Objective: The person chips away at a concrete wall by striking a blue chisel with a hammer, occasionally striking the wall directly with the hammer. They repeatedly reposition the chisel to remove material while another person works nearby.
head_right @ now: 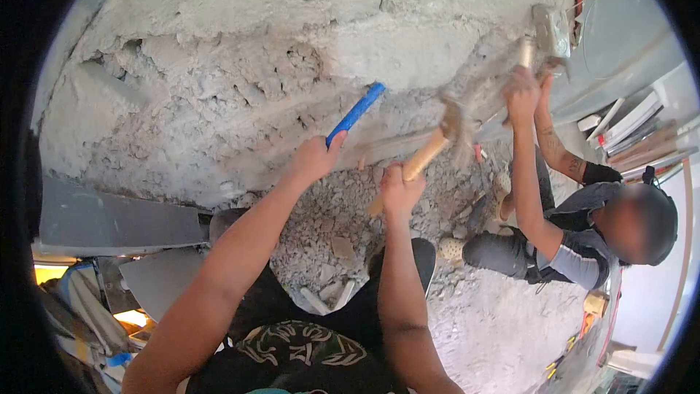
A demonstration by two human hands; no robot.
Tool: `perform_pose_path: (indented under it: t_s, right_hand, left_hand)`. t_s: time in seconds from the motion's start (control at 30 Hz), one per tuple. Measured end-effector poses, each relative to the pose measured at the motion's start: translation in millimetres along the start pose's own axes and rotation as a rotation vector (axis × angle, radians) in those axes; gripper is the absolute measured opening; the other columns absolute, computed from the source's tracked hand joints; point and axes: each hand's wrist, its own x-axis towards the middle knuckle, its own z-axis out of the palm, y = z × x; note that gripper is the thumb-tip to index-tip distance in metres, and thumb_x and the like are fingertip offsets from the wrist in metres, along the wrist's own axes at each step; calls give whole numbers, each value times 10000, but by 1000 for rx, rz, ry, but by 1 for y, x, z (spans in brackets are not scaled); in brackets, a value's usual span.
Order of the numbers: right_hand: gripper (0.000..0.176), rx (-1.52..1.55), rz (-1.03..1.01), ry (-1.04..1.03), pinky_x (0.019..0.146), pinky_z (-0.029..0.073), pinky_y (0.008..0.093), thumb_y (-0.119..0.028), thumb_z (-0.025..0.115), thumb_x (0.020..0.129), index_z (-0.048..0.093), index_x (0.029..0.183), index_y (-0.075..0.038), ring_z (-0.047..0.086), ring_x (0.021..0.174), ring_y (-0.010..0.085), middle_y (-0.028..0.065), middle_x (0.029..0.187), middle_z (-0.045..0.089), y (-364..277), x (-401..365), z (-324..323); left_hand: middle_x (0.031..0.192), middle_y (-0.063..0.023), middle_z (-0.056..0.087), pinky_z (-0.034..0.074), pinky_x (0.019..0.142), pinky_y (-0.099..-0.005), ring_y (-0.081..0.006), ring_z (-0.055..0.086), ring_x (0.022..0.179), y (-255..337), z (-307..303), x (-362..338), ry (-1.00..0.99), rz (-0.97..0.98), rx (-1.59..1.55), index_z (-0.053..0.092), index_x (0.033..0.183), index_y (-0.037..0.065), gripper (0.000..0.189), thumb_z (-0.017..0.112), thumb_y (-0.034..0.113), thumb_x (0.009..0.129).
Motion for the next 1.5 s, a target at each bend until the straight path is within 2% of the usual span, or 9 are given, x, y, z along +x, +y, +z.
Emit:
perform_pose_path:
  t_s: [0.23,0.3,0.37,0.43,0.77,0.9,1.07,1.13,1.5]
  right_hand:
    - [144,702,-718,-114,611,494,372,-126,534,953,500,862,-19,583,684,244,138,788,592,-76,6,23]
    - [149,331,-742,68,592,482,359,-147,581,935,521,866,-30,570,650,207,110,744,578,-8,8,36]
    - [141,-38,-63,-65,573,464,336,-122,630,871,562,796,-24,567,617,162,69,672,564,62,-8,38]
    - [168,-219,175,-169,543,442,316,-96,644,827,576,696,-14,544,561,123,33,607,550,67,-9,19]
    - [97,227,-64,22,475,434,271,-42,604,904,538,855,9,503,509,114,41,643,528,-7,-14,14]
    - [109,311,-21,65,464,440,284,-49,621,896,539,847,3,505,492,123,39,627,524,11,-17,-3]
    - [146,-127,-79,115,445,431,324,-78,622,865,555,746,-26,516,467,130,18,583,519,69,-12,-23]
    - [157,-250,-23,95,495,448,340,-107,631,854,586,756,7,557,512,155,54,590,552,92,-18,-29]
    - [293,-429,-139,-27,516,428,360,-189,657,872,567,680,14,531,516,155,55,542,532,79,-34,-11]
  left_hand:
    - [907,-337,680,541,830,-515,-470,680,926,0,-2,5,-24,-22,13,708,983,-73,808,376,664,975]
    - [906,-337,679,541,829,-516,-472,678,930,0,0,5,-4,-14,18,708,974,-75,809,378,664,974]
    - [904,-338,679,542,829,-516,-473,676,935,-1,1,2,19,-6,24,708,966,-77,811,380,664,973]
    - [900,-339,678,542,827,-518,-478,675,931,3,-3,1,23,5,14,707,947,-84,805,386,654,976]
    - [837,-299,681,534,779,-524,-469,676,878,-20,8,14,81,56,24,707,918,-52,781,436,680,954]
    - [805,-269,675,528,757,-538,-456,675,833,-11,-16,-11,78,215,121,619,1104,-27,639,499,587,972]
    - [835,-235,673,535,713,-524,-441,680,800,-22,-8,-8,87,287,203,535,1146,-19,467,551,421,993]
    - [852,-205,663,532,686,-517,-425,673,770,-45,2,2,338,622,334,546,1115,10,391,555,382,996]
    - [803,-213,668,535,606,-492,-413,675,708,-57,-23,-7,344,471,207,574,994,17,424,584,440,972]
